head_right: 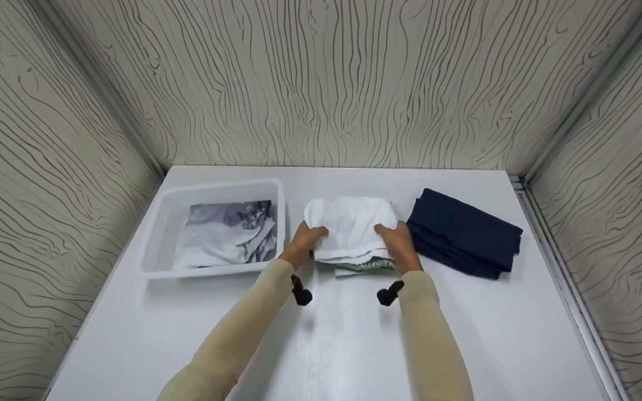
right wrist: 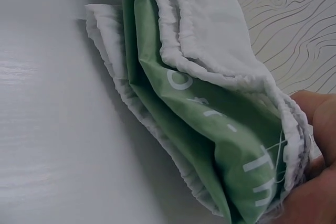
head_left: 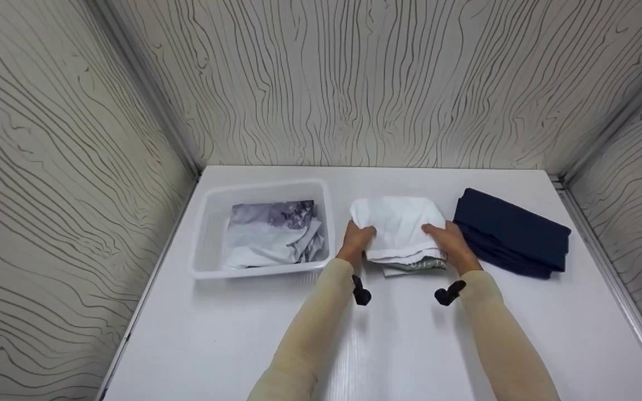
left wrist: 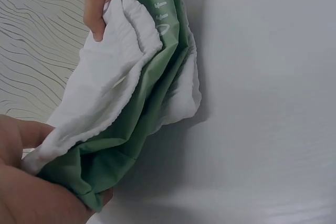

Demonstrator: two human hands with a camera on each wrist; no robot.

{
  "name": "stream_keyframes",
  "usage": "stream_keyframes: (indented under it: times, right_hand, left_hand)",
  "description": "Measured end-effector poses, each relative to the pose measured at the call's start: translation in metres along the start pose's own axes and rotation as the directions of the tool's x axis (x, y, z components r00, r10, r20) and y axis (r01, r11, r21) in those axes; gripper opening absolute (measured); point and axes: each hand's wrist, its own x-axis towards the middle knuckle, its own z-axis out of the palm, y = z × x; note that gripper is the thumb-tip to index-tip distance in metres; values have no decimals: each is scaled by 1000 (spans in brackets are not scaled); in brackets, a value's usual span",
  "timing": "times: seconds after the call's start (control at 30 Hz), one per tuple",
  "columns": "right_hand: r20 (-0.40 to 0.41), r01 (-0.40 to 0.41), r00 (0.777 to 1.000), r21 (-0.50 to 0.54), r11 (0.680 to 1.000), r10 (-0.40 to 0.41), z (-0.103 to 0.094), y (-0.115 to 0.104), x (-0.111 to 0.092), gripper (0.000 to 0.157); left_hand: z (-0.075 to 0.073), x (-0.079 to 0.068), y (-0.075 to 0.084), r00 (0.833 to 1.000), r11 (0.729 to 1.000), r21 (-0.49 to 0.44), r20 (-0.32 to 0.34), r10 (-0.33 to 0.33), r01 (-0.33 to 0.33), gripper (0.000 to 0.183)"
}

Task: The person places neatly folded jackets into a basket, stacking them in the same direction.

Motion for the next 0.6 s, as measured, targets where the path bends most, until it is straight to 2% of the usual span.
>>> stream_keyframes:
  times: [0.13,0.37,0.6]
  right_hand:
    - [8,5,1000,18,1000,-5,-1,-6,-2,86]
    - [9,36,999,47,998,-37,-5,-18,-3,86]
    - [13,61,998,83,995,-63,-8,-30,-10,86]
  left_hand:
    - [-3,-1,6,999,998,-56,34,-1,3,59]
    - [-9,-5,24,997,996,46,23,76,-77,59]
    - [-16,-5,39,993,994,17,51,107,-108,55]
